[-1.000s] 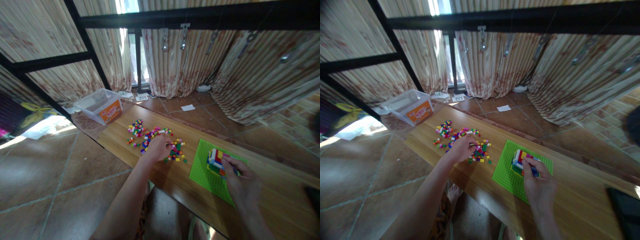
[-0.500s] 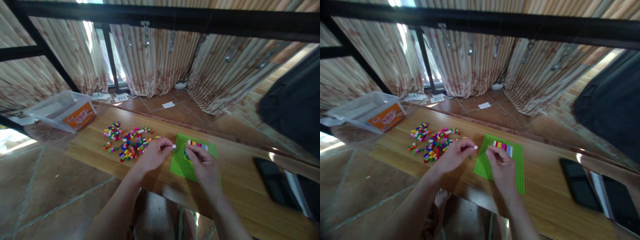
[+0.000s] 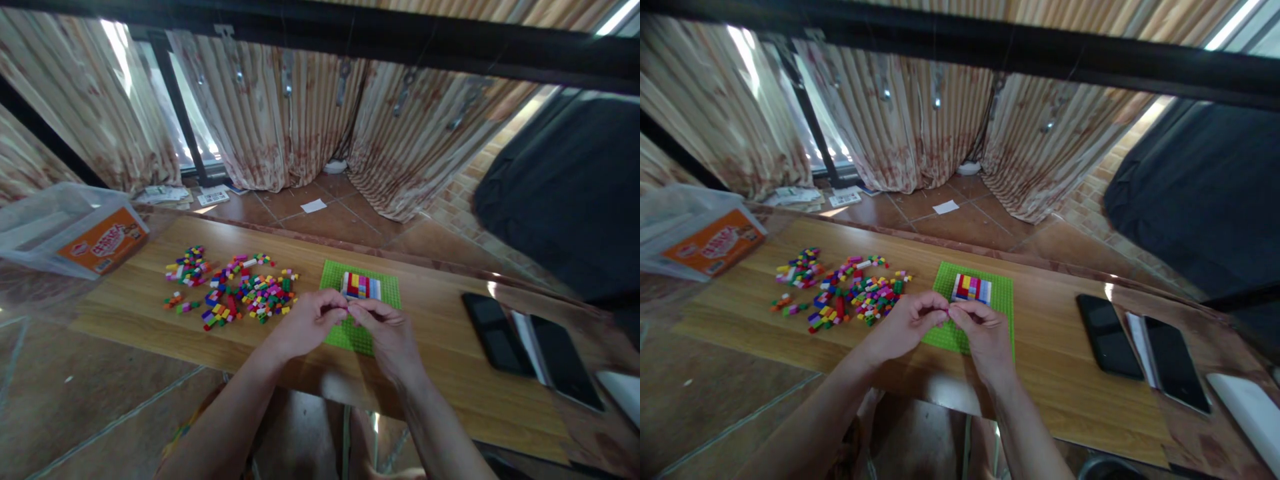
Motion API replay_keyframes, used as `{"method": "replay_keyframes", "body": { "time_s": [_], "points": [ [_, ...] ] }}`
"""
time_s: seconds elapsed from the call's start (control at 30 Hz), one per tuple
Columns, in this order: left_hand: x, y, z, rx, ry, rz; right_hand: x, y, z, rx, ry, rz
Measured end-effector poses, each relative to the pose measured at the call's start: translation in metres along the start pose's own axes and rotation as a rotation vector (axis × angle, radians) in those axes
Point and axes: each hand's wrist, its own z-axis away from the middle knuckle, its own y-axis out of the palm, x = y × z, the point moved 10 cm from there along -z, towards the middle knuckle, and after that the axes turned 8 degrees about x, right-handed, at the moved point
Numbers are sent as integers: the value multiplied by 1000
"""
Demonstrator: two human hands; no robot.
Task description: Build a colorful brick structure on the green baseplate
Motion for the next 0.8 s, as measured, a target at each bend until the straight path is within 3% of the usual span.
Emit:
{"method": "replay_keyframes", "body": {
  "time_s": [0.13, 0.23, 0.33, 0.47, 0.6, 0.8],
  "points": [
    [0, 6, -5, -10, 18, 56, 4, -32, -4, -45, -9, -19],
    [8, -5, -7, -106, -7, 15, 11, -78, -5, -234, -49, 48],
    [17, -19, -8, -199, -53, -122, 13, -99, -6, -297, -53, 225],
    [25, -27, -7, -277, -104, -225, 11, -79, -7, -202, -65, 489],
    [29, -22, -7, -275, -147, -262, 20, -54, -5, -136, -137, 830],
    [31, -16, -9, -255, -179, -297, 24, -36, -6, -30, -286, 999]
  ]
}}
